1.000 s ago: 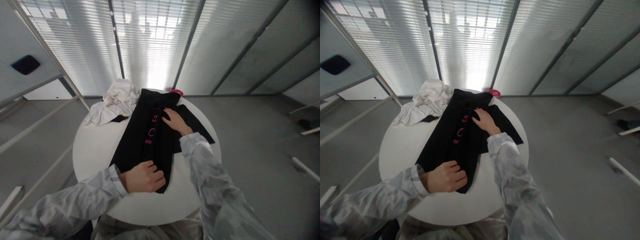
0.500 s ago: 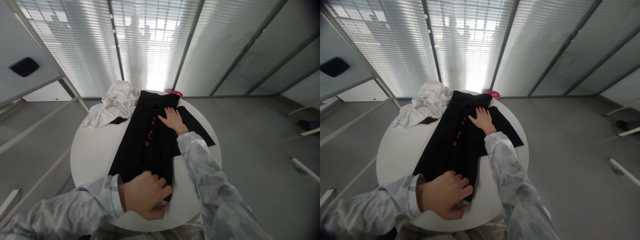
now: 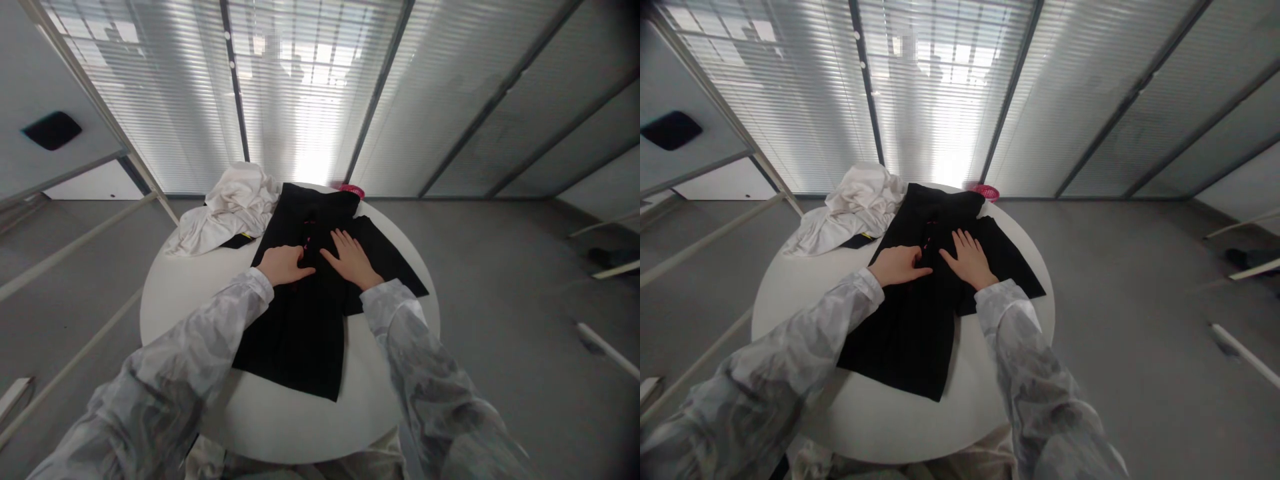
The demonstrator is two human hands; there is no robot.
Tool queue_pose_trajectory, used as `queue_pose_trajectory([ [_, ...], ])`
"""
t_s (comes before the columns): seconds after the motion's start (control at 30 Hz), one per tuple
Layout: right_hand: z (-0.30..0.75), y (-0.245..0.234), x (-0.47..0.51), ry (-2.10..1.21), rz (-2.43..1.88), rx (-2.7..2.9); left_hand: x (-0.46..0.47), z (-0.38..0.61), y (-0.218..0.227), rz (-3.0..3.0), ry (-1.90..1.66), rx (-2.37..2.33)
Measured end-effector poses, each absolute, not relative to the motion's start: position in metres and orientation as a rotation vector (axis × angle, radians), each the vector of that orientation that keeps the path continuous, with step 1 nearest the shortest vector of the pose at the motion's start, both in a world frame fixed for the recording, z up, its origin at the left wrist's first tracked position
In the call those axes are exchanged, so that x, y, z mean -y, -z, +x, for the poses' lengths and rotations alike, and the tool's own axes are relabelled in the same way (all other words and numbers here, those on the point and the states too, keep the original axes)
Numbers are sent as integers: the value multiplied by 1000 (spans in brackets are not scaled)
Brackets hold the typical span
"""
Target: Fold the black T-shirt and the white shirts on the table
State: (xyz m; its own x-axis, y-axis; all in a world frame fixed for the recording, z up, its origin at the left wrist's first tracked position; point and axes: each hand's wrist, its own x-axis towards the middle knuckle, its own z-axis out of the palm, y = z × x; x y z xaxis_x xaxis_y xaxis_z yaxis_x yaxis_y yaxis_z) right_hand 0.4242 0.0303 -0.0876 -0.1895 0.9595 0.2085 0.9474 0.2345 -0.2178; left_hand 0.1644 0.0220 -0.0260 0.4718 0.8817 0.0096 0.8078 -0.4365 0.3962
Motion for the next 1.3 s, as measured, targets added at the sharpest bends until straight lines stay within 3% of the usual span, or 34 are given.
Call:
queue_pose_trajectory([
  [0.17,429,87,-19,-58,-1786,2193,-33,161,64,2280,-600,-1333],
  [0.47,392,68,55,-85,-1635,2216,-38,151,72,2152,-792,-1163],
  [0.8,352,59,213,-363,-1583,2259,-35,154,74,2080,-791,-1207],
  [1.3,343,69,240,-341,-1649,2131,-36,152,80,2062,-731,-1075],
])
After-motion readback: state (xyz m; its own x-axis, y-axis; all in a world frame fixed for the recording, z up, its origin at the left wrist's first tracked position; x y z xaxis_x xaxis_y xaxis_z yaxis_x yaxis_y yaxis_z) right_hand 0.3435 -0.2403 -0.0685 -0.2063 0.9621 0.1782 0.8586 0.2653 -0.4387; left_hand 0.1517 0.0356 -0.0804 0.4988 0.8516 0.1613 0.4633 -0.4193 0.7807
